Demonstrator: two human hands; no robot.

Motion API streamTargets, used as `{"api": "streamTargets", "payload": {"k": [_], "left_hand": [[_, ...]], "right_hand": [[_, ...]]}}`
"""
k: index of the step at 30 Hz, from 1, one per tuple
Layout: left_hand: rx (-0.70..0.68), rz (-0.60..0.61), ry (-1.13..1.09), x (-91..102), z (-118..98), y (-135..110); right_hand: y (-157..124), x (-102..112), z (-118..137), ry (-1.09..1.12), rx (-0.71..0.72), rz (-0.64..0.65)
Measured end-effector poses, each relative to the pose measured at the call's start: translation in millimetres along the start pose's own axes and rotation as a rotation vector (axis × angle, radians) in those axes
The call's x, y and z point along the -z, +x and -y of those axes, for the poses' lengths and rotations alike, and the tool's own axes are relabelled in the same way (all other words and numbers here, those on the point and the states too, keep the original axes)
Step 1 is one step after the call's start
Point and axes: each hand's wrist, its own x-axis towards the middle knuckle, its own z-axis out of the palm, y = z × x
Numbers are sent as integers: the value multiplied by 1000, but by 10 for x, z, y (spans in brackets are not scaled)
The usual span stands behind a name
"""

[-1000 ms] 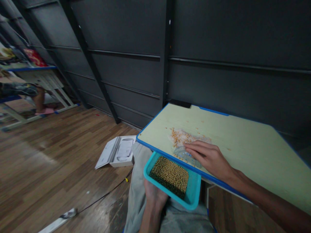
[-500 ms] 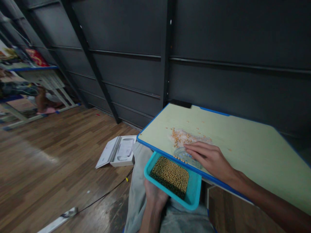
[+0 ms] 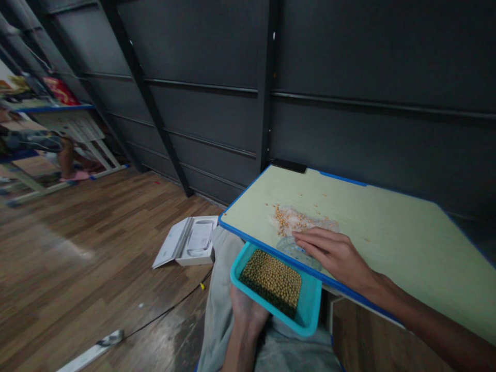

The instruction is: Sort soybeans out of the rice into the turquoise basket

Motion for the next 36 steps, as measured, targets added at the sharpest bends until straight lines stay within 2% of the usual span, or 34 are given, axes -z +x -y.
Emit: {"api": "streamTargets", "payload": {"k": [8,15,19,22,29,36], "left_hand": [[1,30,45,-14,1,-19],[-1,30,45,78,-14,19],[-13,9,25,57,-11,22],[-15,4,5,46,-6,22],[-6,36,-1,98,-12,29],[-6,-4,15,49,-12,2]], "right_hand": [[-12,30,-47,-90,7,-39],[28,169,-149,-157,-34,-179],[55,222,-243,-185,-77,-275],[57,217,-268,-170,-95,-269],[61,161,-147,-90,-55,-151],[11,97,-155,-115,0,-120]]}}
